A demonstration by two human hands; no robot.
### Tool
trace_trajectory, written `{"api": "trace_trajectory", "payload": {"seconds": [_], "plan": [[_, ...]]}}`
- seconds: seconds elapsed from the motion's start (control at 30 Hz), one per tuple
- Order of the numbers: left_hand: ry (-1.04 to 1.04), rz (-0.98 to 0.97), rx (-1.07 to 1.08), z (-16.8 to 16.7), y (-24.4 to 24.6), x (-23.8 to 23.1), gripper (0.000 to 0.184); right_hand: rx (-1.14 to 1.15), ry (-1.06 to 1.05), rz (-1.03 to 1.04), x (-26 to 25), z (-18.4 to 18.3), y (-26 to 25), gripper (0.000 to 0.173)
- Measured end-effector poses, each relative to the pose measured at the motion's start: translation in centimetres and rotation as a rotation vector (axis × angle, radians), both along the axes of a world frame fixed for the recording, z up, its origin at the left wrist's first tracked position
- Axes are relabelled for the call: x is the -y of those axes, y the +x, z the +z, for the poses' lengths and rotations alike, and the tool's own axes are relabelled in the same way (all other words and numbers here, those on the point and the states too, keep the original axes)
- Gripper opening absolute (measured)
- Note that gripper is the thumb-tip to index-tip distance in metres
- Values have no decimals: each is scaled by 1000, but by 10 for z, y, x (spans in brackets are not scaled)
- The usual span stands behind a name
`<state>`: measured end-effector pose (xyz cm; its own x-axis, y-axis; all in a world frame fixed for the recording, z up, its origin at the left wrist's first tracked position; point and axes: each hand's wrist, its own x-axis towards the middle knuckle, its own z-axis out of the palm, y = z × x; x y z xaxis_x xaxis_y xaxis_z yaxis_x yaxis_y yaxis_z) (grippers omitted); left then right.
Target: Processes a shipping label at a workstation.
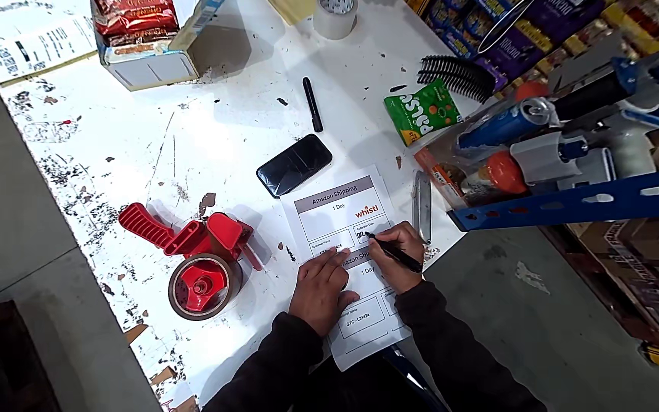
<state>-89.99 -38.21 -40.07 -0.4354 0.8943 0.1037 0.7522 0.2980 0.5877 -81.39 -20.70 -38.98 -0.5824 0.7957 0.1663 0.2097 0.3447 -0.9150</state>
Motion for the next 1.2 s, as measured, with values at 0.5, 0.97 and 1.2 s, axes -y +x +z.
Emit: {"api": "trace_trajectory", "payload": {"seconds": [0.5, 0.97, 1.2], "plan": [[40, 20, -13, -1, 0, 0, 36, -16, -23, -27, -5, -2, 1, 12], [32, 15, -31, -1, 0, 0, 37, 17, 37, -39, -6, -2, 1, 10], [32, 18, -31, -1, 1, 0, 37, -9, 7, -38, -5, -1, 3, 10]]}}
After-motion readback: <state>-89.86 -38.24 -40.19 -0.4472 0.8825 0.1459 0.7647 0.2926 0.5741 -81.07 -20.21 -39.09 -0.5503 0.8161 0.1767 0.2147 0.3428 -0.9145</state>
